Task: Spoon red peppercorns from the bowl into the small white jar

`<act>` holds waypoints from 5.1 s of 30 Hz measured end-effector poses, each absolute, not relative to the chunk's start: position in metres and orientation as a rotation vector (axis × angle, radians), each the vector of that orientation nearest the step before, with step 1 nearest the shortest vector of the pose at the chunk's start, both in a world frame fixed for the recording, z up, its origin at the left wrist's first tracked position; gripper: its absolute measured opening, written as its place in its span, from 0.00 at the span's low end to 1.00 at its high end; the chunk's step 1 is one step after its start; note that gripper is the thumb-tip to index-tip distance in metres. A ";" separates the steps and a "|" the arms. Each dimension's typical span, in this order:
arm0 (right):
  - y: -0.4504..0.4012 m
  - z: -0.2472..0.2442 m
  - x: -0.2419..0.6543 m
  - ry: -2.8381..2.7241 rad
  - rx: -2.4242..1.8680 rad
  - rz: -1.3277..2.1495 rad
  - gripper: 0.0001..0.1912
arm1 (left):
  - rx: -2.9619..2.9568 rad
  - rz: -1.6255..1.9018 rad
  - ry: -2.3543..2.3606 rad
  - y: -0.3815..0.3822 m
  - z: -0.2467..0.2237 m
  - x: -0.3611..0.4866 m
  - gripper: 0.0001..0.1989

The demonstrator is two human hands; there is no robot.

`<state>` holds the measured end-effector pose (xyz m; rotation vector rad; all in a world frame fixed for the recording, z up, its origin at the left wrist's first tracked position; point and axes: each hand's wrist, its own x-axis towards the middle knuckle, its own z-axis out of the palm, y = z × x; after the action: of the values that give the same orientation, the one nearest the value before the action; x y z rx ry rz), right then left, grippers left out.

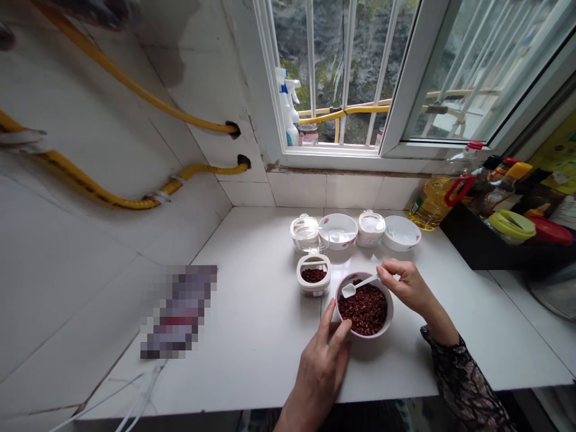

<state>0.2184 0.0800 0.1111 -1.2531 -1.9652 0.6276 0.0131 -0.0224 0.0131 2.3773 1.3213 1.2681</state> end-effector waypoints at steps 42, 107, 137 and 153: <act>0.099 0.102 0.197 -1.453 -1.240 0.982 0.28 | 2.422 1.302 1.352 -0.020 0.012 0.017 0.20; 0.102 0.080 0.200 -1.751 -1.355 0.518 0.21 | 2.367 1.274 1.372 -0.021 -0.006 0.016 0.22; 0.086 0.107 0.152 -2.171 -0.922 -0.213 0.19 | 2.455 1.299 1.311 -0.017 0.003 0.017 0.25; 0.092 0.099 0.209 -2.197 -1.176 0.152 0.20 | 2.422 1.294 1.395 -0.020 0.000 0.016 0.22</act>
<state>0.2094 0.0915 0.0990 -1.1755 -2.1974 0.1518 0.0163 -0.0199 0.0001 2.4216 1.3950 1.2936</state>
